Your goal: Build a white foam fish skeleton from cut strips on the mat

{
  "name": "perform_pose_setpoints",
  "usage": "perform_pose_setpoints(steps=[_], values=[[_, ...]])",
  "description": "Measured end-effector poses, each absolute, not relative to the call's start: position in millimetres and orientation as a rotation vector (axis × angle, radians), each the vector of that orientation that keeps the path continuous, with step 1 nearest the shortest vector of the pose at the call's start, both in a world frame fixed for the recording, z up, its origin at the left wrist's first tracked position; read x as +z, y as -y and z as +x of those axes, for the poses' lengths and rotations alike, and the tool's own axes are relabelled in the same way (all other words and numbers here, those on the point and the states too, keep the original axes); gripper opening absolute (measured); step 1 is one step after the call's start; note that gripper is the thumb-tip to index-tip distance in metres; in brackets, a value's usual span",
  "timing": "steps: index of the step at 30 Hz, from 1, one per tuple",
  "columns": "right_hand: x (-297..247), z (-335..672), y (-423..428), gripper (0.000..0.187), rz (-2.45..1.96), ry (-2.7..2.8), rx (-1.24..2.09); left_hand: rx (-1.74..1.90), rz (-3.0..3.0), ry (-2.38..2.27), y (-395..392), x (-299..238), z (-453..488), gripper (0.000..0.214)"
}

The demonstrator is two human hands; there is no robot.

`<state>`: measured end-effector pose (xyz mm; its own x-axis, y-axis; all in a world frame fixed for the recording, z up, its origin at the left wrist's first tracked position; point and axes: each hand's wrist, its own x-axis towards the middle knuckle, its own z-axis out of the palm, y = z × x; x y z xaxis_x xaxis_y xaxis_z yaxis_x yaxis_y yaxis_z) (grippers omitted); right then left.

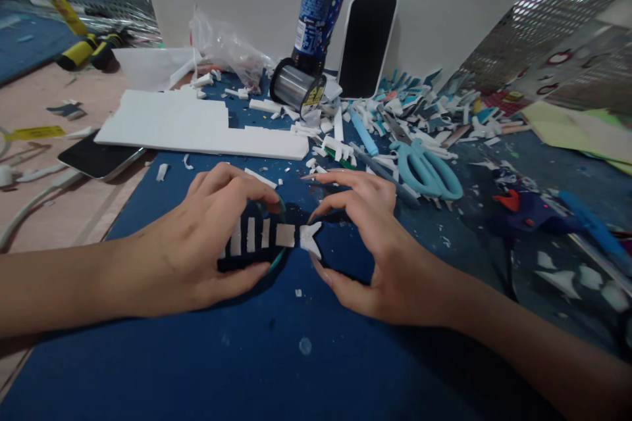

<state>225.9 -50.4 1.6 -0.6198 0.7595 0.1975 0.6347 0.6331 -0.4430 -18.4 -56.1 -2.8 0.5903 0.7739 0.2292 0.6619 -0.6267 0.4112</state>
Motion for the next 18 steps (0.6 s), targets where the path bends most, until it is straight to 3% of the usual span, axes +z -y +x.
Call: perform_pose_setpoints(steps=[13, 18], values=[[3.6, 226.2, 50.5, 0.031, -1.133, 2.540, 0.440, 0.580, 2.533, -1.134, 56.3, -2.1, -18.9, 0.028], [2.7, 228.2, 49.3, 0.033, -1.119, 2.561, 0.448, 0.635, 2.551, -1.163, 56.7, -3.6, -20.3, 0.041]])
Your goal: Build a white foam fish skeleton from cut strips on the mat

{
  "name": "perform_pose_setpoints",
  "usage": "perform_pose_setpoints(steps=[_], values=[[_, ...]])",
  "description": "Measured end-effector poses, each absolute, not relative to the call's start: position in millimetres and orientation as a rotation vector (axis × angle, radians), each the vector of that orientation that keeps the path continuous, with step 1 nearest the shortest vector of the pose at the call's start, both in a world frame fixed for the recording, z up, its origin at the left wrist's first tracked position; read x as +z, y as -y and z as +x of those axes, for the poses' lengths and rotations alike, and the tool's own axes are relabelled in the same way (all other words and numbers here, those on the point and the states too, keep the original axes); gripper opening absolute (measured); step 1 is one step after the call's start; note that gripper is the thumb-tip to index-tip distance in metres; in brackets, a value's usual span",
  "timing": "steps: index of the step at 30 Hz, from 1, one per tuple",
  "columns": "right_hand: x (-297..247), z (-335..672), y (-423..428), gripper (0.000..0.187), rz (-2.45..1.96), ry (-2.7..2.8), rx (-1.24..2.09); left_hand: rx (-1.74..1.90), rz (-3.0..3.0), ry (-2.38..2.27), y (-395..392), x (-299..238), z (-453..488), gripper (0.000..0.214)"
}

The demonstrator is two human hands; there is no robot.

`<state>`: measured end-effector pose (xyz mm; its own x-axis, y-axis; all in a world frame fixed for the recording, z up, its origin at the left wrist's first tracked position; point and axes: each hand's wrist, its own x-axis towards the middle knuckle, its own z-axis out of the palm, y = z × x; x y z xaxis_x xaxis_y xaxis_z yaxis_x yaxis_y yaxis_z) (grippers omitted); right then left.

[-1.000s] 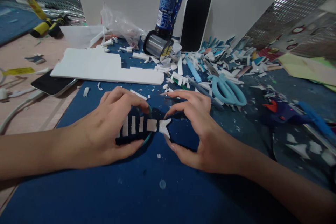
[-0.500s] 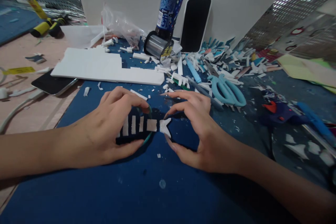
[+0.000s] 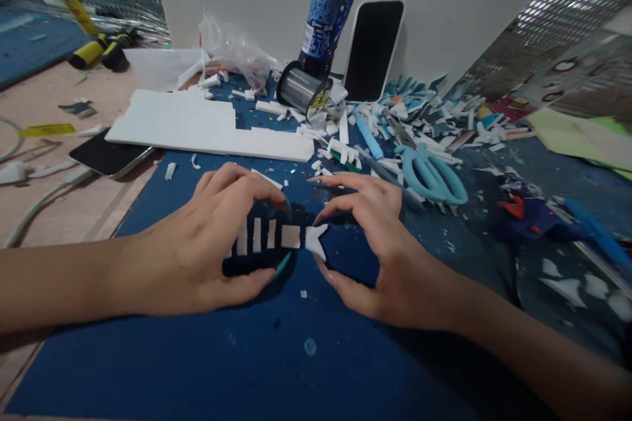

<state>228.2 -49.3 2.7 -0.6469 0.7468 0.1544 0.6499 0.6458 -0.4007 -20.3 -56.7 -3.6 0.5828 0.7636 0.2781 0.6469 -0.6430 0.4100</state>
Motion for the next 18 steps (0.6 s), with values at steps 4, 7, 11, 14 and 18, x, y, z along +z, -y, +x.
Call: perform_pose_setpoints(steps=[4, 7, 11, 14, 18], values=[[1.6, 229.4, 49.3, 0.040, -1.120, 2.523, 0.488, 0.723, 2.562, -1.065, 59.3, -2.6, -22.7, 0.046], [1.4, 230.0, 48.1, 0.043, -1.045, 2.491, 0.452, 0.896, 2.595, -0.920, 59.0, -3.3, -24.6, 0.052], [2.7, 230.0, 47.3, 0.040, -0.865, 2.590, 0.172, 1.107, 2.629, -0.896, 55.7, -4.6, -25.7, 0.050], [4.8, 229.3, 49.9, 0.033, -0.792, 2.654, -0.047, 1.144, 2.627, -1.017, 55.1, -4.3, -26.1, 0.047], [7.1, 228.5, 54.4, 0.027, -0.716, 2.639, -0.257, 1.109, 2.611, -1.101, 57.0, -4.4, -27.5, 0.047]])
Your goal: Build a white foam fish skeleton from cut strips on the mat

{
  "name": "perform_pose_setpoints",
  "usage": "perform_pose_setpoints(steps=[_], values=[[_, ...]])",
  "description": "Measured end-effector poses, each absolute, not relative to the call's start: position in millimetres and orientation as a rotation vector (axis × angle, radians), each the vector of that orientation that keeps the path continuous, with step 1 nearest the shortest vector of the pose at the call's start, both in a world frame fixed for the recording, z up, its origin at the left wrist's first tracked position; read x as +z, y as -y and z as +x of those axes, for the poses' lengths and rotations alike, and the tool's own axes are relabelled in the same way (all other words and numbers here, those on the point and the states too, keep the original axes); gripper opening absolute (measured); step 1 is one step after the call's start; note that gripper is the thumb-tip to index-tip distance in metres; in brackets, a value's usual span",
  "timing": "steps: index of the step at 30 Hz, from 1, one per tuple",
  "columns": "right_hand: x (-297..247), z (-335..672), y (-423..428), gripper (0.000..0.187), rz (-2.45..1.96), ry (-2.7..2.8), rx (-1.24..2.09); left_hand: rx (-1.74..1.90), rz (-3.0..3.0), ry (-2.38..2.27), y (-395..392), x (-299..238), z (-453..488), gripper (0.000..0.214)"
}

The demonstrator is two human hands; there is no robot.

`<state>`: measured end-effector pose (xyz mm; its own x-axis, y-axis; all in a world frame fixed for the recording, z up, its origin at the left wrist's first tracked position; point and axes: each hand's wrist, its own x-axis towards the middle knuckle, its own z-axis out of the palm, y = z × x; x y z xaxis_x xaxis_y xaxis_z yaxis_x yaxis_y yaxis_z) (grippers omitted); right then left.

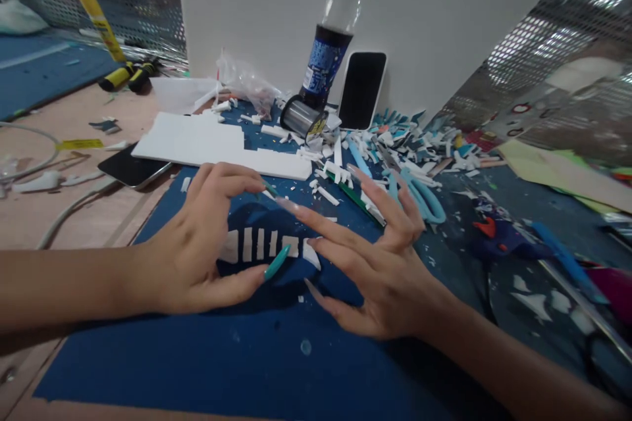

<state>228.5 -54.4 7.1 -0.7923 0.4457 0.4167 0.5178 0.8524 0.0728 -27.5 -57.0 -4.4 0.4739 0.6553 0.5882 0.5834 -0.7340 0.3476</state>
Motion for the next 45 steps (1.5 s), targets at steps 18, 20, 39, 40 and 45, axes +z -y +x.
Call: perform_pose_setpoints(steps=[18, 20, 39, 40, 45], values=[[9, 236, 26, 0.025, -1.162, 1.625, 0.720, 1.088, 2.657, -1.046, 61, -4, -30, 0.034], [9, 242, 17, 0.033, -1.226, 1.519, 0.823, 1.096, 2.673, -1.033, 61, -5, -29, 0.031], [13, 258, 0, 0.041, -1.110, 1.169, 0.958, 0.657, 2.661, -1.193, 20, 28, -16, 0.033], [13, 258, 0, 0.042, -1.106, 1.135, 0.978, 0.577, 2.674, -1.192, 11, 31, -6, 0.038], [8, 255, -1, 0.047, -1.086, 1.017, 1.060, 0.346, 2.733, -1.180, -36, 21, 55, 0.059]])
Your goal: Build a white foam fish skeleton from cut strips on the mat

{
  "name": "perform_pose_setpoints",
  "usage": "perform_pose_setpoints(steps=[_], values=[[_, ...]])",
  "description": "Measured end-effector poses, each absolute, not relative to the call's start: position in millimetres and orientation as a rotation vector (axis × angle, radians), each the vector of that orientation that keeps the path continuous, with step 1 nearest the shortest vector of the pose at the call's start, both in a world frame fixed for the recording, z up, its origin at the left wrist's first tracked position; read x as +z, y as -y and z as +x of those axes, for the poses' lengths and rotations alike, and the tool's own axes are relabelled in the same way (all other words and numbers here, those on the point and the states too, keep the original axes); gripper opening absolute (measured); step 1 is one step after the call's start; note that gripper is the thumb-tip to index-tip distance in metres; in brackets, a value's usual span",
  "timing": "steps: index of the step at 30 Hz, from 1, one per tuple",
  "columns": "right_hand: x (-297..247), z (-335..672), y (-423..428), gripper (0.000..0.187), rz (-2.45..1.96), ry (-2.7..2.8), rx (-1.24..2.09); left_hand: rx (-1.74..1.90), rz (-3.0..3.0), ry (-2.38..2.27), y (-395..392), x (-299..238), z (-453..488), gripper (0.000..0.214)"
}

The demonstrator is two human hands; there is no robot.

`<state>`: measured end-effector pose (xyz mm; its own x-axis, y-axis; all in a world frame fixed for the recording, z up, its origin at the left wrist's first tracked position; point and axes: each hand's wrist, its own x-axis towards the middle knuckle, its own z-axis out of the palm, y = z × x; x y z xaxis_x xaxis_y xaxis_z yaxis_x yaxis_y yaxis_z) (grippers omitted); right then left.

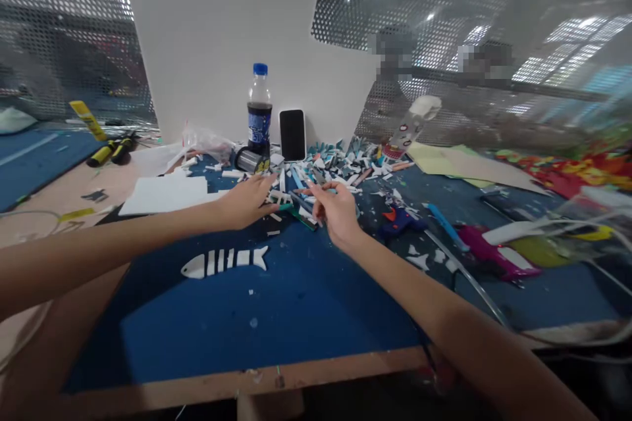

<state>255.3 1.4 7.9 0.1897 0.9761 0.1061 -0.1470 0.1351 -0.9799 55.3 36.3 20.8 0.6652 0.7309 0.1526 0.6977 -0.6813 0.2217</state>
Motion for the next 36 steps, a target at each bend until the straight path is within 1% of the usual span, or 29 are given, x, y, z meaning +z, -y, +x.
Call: perform_pose_setpoints(steps=[1, 4, 6, 9, 13, 15, 17, 19, 22, 25, 36], values=[[6, 255, -2, 0.048, -1.081, 0.994, 1.078, 0.331, 2.733, -1.177, -42, 16, 64, 0.058], [3, 255, -4, 0.050, -1.068, 0.947, 1.120, 0.335, 2.723, -1.160, -53, 5, 75, 0.045], [4, 256, -4, 0.049, -1.056, 0.934, 1.139, 0.373, 2.698, -1.160, -56, 1, 72, 0.041], [5, 258, -4, 0.047, -1.043, 0.936, 1.165, 0.455, 2.629, -1.155, -64, 3, 63, 0.039], [5, 260, -4, 0.046, -1.023, 0.952, 1.162, 0.608, 2.473, -1.141, -70, 15, 53, 0.027], [5, 260, -3, 0.046, -1.000, 0.972, 1.148, 0.737, 2.340, -1.171, -67, 21, 50, 0.031], [7, 258, -1, 0.046, -0.975, 0.998, 1.139, 0.843, 2.172, -1.190, -57, 24, 47, 0.041], [10, 254, 3, 0.047, -0.956, 1.028, 1.139, 0.842, 2.018, -1.142, -43, 22, 44, 0.045], [15, 246, 11, 0.048, -0.949, 1.071, 1.156, 0.779, 1.866, -1.038, -23, 16, 41, 0.043], [17, 238, 19, 0.044, -0.967, 1.135, 1.147, 0.750, 1.775, -0.983, -12, 13, 38, 0.043], [14, 232, 26, 0.038, -1.033, 1.180, 1.027, 0.693, 1.529, -0.796, -5, 26, 42, 0.030]])
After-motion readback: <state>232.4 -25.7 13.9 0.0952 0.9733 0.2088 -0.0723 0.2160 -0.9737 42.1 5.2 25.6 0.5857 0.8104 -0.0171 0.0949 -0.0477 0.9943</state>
